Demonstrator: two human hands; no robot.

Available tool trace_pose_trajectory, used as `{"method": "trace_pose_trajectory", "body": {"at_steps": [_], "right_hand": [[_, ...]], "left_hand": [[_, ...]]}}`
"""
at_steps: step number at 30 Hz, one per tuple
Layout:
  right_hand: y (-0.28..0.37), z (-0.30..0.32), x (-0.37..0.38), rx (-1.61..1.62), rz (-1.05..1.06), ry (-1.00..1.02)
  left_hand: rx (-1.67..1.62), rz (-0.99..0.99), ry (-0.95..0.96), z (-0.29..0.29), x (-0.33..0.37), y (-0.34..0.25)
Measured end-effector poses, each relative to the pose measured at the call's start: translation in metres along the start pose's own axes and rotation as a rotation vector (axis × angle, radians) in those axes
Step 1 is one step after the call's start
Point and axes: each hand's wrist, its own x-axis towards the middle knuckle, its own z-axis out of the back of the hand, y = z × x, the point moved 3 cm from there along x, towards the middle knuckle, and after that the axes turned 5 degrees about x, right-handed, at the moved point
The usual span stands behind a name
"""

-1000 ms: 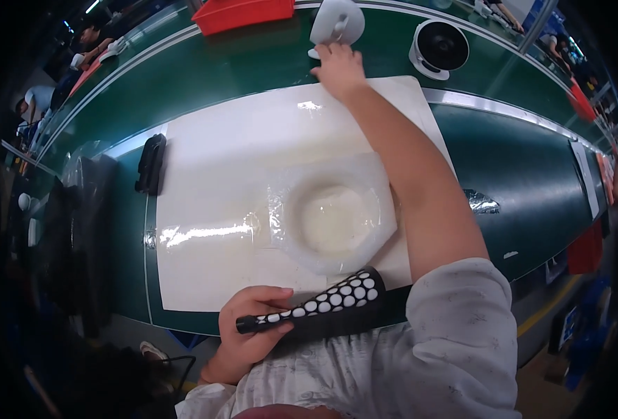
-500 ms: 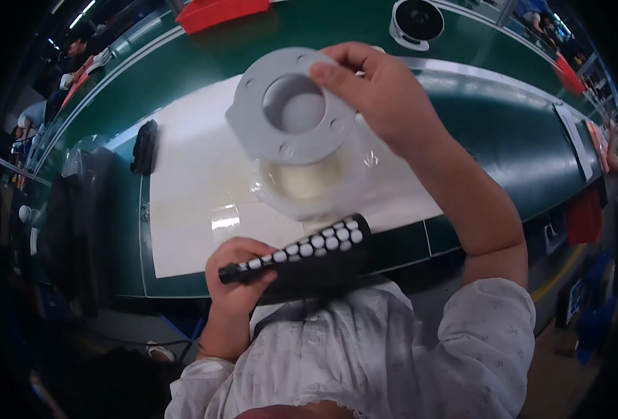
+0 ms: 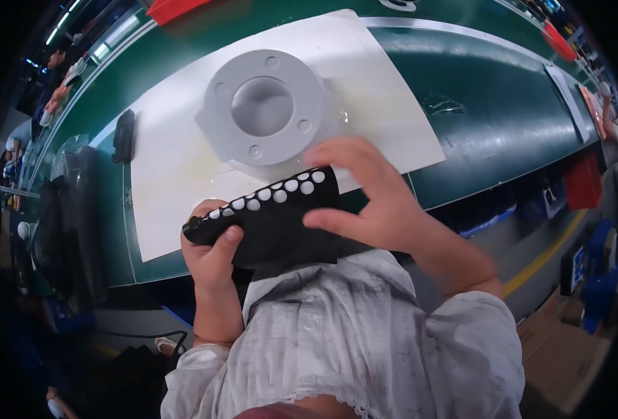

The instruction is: Assembling components of a security camera and inspecting the housing on an electronics factory assembly line.

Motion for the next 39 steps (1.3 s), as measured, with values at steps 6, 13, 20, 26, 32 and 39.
{"method": "trace_pose_trajectory", "body": {"at_steps": [6, 13, 20, 26, 32, 39], "right_hand": [[-0.002, -0.009, -0.009, -0.061, -0.032, -0.077], [-0.018, -0.006, -0.018, 0.416, -0.13, -0.234], [0.0, -0.001, -0.01, -0.259, 0.384, -0.233], [0.023, -0.025, 0.012, -0.221, 0.326, -0.037], [0.012, -0.042, 0.003, -0.364, 0.615, -0.172], [0.024, -0.043, 0.018, 0.21, 0.246, -0.011]], "left_hand": [[-0.139, 0.223, -0.08, -0.012, -0.005, 0.007], [-0.037, 0.174, -0.157, -0.011, -0.004, 0.004], [0.091, 0.092, -0.2, -0.012, -0.007, 0.005], [0.246, -0.011, -0.146, -0.01, -0.006, 0.007], [0.229, 0.052, -0.143, -0.008, -0.008, 0.014], [0.235, -0.011, -0.116, -0.009, -0.007, 0.012]]}}
